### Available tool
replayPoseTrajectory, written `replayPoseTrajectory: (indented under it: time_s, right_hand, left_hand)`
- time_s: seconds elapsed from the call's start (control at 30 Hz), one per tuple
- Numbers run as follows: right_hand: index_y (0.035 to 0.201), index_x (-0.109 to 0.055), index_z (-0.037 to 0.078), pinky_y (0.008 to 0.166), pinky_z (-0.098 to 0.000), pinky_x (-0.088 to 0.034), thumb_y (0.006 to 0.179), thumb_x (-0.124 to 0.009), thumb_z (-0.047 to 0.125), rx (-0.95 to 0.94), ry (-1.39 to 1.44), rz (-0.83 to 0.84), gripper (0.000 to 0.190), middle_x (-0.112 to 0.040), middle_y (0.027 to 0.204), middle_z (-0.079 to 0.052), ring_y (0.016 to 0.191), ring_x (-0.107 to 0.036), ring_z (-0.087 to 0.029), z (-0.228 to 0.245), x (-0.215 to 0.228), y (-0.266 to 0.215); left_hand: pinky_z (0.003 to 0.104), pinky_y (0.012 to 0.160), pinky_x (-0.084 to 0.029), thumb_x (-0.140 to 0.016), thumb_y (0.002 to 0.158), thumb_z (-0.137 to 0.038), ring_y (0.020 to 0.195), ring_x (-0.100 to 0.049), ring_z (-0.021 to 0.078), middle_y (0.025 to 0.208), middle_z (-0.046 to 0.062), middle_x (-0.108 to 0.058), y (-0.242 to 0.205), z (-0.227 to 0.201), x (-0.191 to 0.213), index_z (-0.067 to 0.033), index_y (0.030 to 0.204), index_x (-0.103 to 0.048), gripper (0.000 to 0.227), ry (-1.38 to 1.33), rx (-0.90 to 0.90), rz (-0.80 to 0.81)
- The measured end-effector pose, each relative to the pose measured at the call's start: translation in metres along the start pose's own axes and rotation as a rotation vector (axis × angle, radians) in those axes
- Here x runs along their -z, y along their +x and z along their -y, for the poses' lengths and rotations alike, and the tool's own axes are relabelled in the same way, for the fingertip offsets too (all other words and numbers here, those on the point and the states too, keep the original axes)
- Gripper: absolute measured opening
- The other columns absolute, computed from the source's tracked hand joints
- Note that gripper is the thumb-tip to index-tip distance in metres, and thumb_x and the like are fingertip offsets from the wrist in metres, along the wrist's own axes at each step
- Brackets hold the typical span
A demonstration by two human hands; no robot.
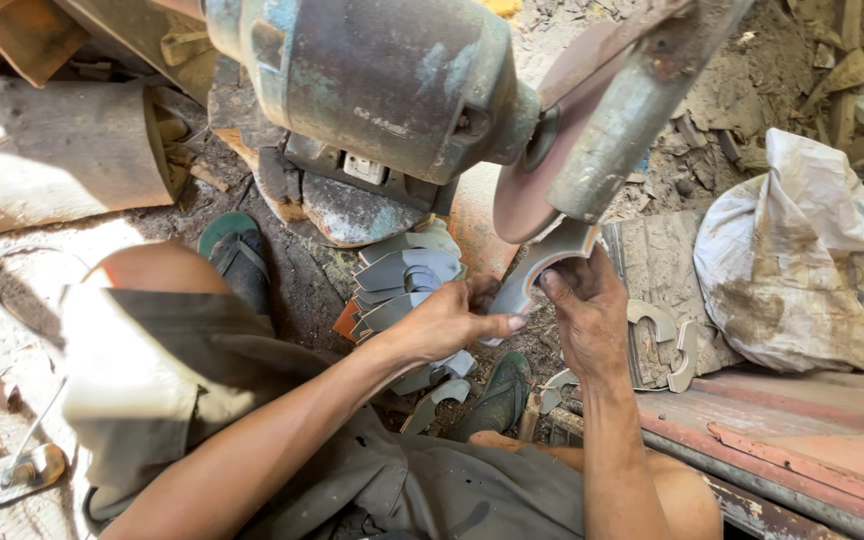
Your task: The person sits on the ground and uses a bench grinder to smooth the edges of small metal parts. They repeatedly pick up parts from a pile, press them against the spinning wheel, and place them back down.
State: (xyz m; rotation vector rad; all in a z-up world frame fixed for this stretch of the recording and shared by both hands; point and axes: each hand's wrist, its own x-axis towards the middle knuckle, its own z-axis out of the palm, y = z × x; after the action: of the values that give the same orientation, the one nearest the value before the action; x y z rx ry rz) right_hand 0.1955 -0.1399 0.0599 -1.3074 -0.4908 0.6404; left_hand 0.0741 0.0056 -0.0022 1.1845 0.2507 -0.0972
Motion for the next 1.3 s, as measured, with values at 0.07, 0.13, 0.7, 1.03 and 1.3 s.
replayPoseTrajectory:
  time_s: [0.07,0.13,0.7,1.03,1.3]
  right_hand:
    - [0.143,-0.055,-0.001,0.103,-0.0355,-0.053,0.091,-0.075,0.003,0.029,-0.024,0.020,0.055,-0.067,0.127,-0.010,0.114,-0.063,-0.018,0.001,-0.004,0.009]
    - [0.142,-0.054,0.000,0.105,-0.0332,-0.052,0.091,-0.075,0.001,0.041,-0.014,0.012,0.055,-0.066,0.130,-0.008,0.118,-0.062,-0.017,0.002,-0.007,0.016]
    - [0.124,-0.062,-0.007,0.106,-0.0366,-0.054,0.094,-0.075,-0.001,0.049,0.007,0.006,0.034,-0.070,0.121,-0.014,0.114,-0.066,-0.021,-0.007,-0.005,0.043]
    - [0.129,-0.060,-0.006,0.109,-0.0363,-0.055,0.093,-0.076,0.001,0.047,0.013,0.017,0.040,-0.068,0.127,-0.015,0.120,-0.065,-0.021,-0.011,-0.009,0.040]
    - [0.131,-0.061,-0.005,0.098,-0.0333,-0.055,0.092,-0.078,0.008,-0.012,-0.111,0.030,0.045,-0.069,0.120,-0.012,0.109,-0.065,-0.017,-0.031,-0.010,0.022]
  left_hand:
    - [0.038,0.105,-0.051,-0.084,0.080,-0.043,0.122,-0.065,0.0295,0.134,0.027,-0.060,0.004,0.003,-0.002,0.0182,0.142,-0.043,0.096,0.017,-0.087,-0.069]
    - [0.039,0.108,-0.049,-0.083,0.079,-0.045,0.125,-0.064,0.0323,0.135,0.031,-0.062,0.006,0.001,-0.004,0.0199,0.140,-0.047,0.096,-0.002,-0.125,-0.101]
    - [0.037,0.104,-0.050,-0.080,0.078,-0.051,0.125,-0.063,0.0294,0.138,0.029,-0.059,0.010,-0.018,0.000,0.0185,0.144,-0.041,0.103,-0.179,-0.075,-0.151]
    - [0.035,0.097,-0.055,-0.079,0.083,-0.048,0.115,-0.068,0.0255,0.128,0.026,-0.063,0.000,-0.023,0.002,0.0183,0.141,-0.044,0.095,-0.098,-0.062,-0.177]
    - [0.036,0.091,-0.058,-0.076,0.084,-0.045,0.113,-0.068,0.0274,0.127,0.029,-0.063,-0.014,0.009,0.003,0.0192,0.139,-0.045,0.090,-0.085,0.020,-0.174]
